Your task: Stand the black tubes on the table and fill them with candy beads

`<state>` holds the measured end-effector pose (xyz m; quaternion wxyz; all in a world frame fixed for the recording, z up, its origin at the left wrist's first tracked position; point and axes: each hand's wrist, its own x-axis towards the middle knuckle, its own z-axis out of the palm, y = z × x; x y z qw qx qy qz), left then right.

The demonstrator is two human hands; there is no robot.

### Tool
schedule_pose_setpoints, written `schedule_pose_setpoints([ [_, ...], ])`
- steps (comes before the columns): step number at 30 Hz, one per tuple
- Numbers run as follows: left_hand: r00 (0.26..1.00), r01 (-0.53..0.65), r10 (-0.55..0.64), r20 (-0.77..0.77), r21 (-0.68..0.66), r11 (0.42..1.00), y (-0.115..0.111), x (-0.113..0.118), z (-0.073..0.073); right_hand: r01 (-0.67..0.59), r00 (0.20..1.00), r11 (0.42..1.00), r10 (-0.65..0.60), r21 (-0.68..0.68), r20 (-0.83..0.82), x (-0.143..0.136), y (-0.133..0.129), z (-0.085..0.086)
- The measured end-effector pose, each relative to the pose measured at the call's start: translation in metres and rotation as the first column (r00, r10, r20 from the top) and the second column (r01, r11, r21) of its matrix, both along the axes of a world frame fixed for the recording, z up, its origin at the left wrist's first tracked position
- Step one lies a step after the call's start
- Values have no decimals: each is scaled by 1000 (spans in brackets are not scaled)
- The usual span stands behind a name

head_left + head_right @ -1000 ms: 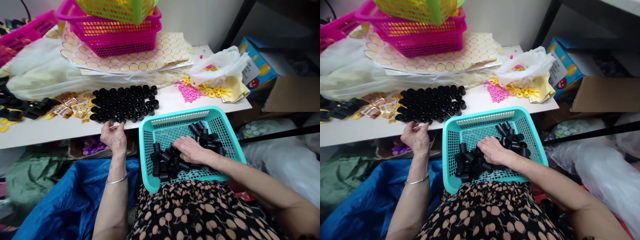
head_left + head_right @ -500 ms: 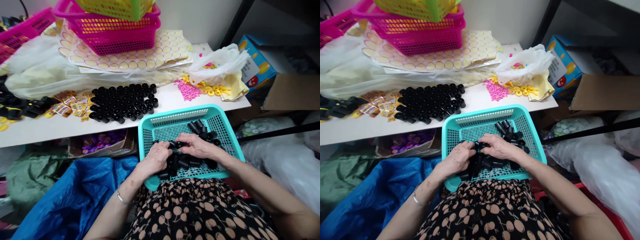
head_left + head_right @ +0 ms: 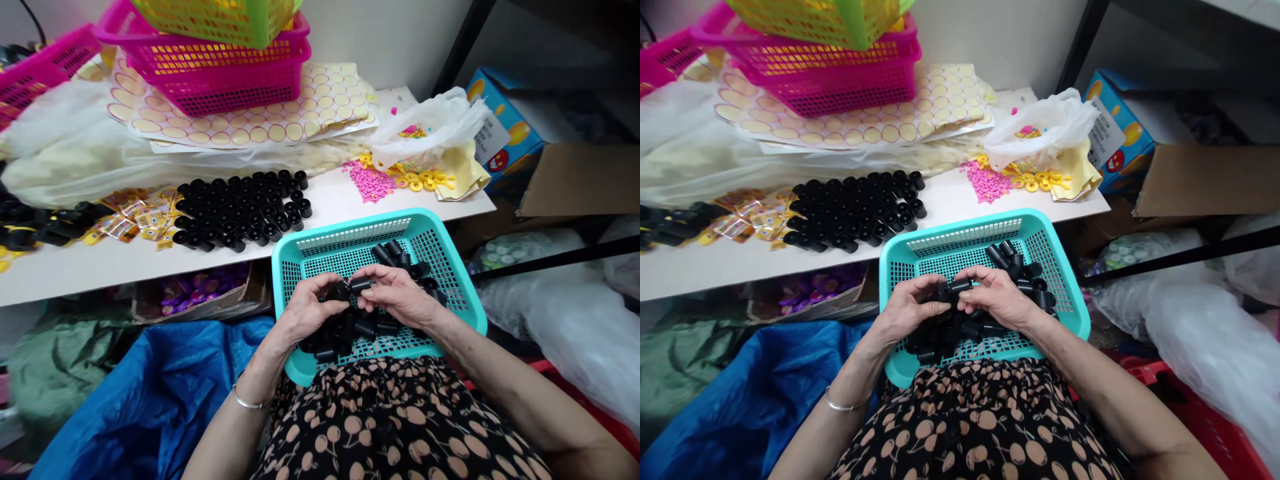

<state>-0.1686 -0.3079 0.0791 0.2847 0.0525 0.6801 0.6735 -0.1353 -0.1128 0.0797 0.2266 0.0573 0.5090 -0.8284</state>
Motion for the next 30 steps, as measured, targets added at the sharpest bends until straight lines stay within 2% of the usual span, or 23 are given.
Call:
schedule_pose_setpoints([
  [3,975,-188,164,150,162,969,5,0,-1,66,996,997,-63,-49,61,2,-2,1],
  [5,931,-279,199,305,248,928,7,0,-1,117,992,993,-115,-31,54,3,-5,2],
  [8,835,-420,221,505,325,847,9,0,-3,187,982,979,-184,78,-41,7,-10,0],
  [11,770,-514,253,586,334,790,13,1,-6,220,970,957,-194,187,-148,12,-15,-2],
  [16,725,-573,249,642,362,735,20,4,-8,238,953,927,-166,290,-251,16,-18,-5],
  [24,692,-646,347,633,328,689,22,4,-10,278,922,871,-125,405,-366,16,-19,-10],
  [27,703,-647,376,604,324,690,22,3,-10,277,924,863,-119,422,-363,16,-20,-11],
  [30,739,-609,360,570,336,718,22,5,-8,283,916,852,-106,440,-386,17,-19,-12],
])
